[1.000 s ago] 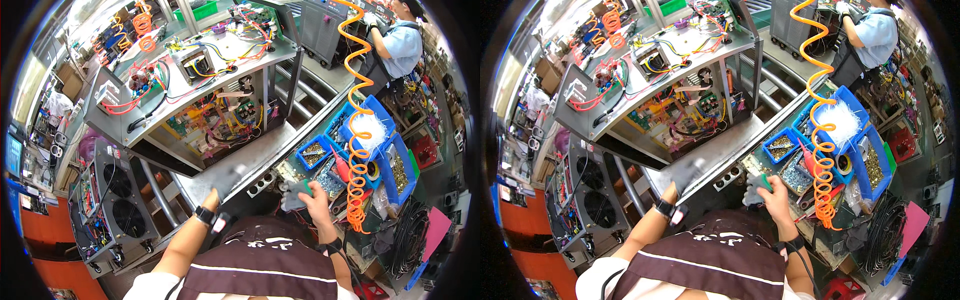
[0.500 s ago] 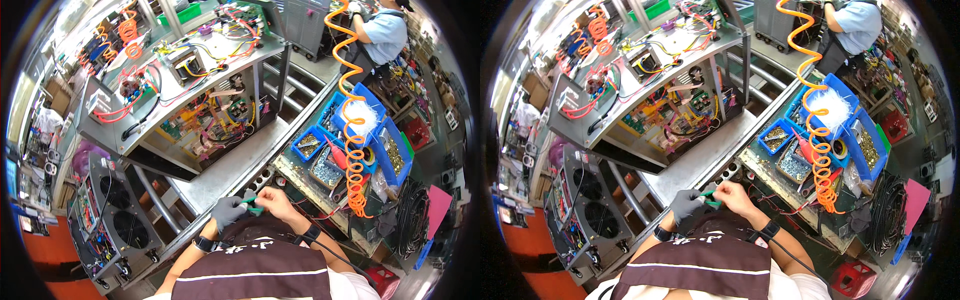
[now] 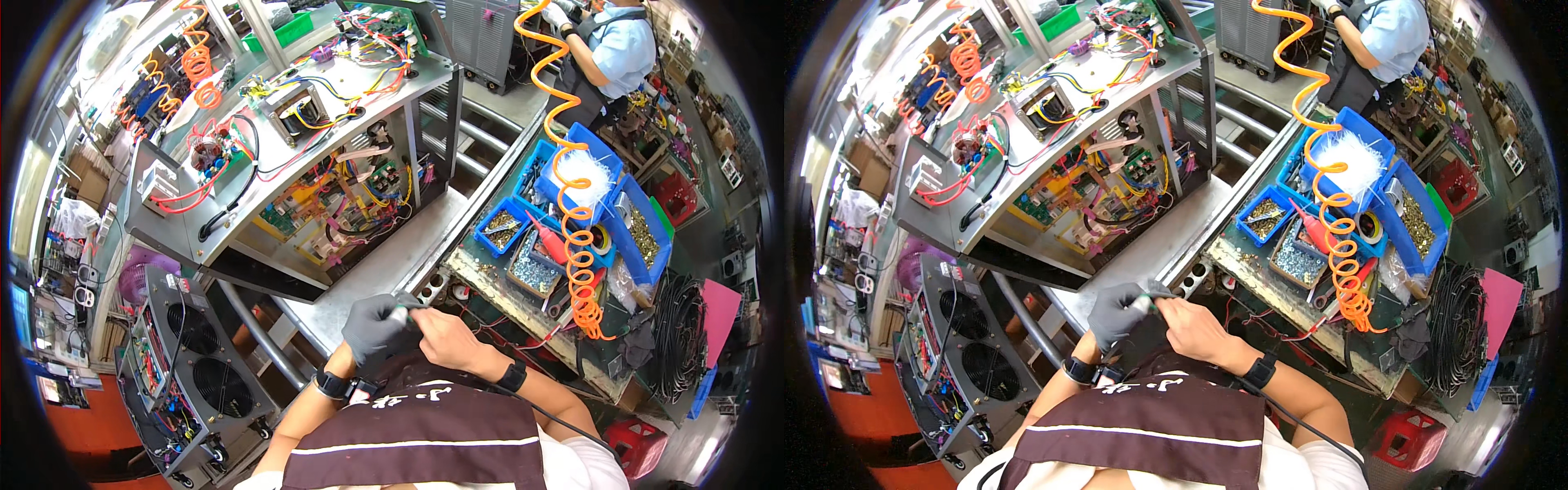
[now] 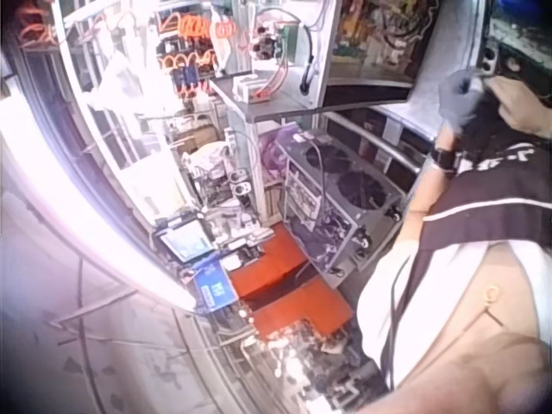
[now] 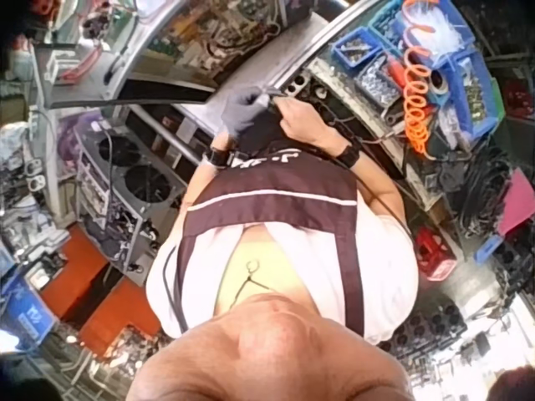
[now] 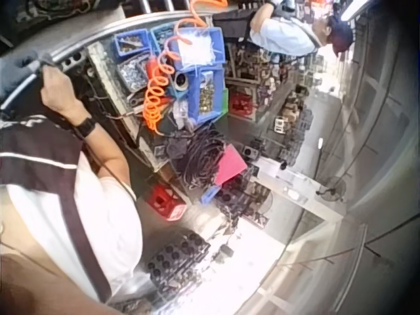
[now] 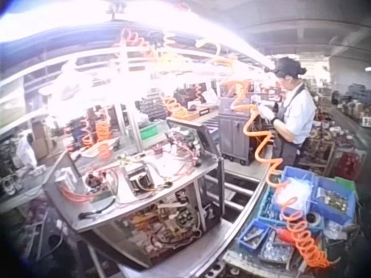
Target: The person is wiring and assembling components inside a metal electrical box on a production line.
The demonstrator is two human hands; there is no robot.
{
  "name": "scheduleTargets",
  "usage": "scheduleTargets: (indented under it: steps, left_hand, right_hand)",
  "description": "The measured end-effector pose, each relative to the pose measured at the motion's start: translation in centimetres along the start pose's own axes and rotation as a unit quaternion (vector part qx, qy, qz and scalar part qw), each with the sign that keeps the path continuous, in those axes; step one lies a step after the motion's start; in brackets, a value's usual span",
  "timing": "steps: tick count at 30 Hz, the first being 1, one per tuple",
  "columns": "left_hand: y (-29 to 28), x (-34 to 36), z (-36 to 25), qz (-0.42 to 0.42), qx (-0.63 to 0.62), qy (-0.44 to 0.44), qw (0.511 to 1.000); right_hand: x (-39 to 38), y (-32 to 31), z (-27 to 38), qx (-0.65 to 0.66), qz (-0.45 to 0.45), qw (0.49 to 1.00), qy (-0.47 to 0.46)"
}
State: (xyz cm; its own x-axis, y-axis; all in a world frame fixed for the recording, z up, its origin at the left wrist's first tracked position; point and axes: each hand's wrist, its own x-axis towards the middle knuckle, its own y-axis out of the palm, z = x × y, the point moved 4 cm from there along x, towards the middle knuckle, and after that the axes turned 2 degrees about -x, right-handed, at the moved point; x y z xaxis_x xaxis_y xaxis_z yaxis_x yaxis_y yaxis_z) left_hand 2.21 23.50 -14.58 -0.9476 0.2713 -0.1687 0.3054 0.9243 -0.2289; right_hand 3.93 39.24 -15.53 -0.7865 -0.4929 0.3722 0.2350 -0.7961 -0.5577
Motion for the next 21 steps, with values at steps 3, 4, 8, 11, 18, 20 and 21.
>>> scheduleTargets:
  steps: [3,4,8,11,18,20,21]
  left_hand:
    - [2.2,-0.4,-2.9,0.081,0.281,0.261,0.92]
    - [2.9,-0.7,-3.6,0.107,0.328,0.3,0.889]
    - [2.2,-0.7,-3.8,0.154,0.241,0.24,0.928]
    - [2.8,-0.5,-4.3,0.153,0.164,0.261,0.939]
    - [0.4,1.6,-5.3,0.031,0.131,0.321,0.938]
    - [-1.5,1.8,-6.4,-0.046,0.103,0.351,0.93]
    - [-1.4,1.5,-7.1,-0.015,0.18,0.306,0.935]
  right_hand:
    - [1.5,0.2,-0.3,0.034,0.133,0.989,0.054]
    - [2.1,0.9,-0.8,0.274,0.16,0.945,0.079]
    - [2.2,-0.7,-1.1,0.682,-0.017,0.695,0.228]
    - [3.8,1.3,-0.9,0.731,-0.024,0.64,0.235]
    - [6.6,0.0,0.1,0.129,0.016,0.991,-0.017]
    - [5.7,1.4,-0.8,0.072,0.078,0.994,0.002]
    - [4.9,2.2,-2.6,0.052,0.119,0.991,-0.026]
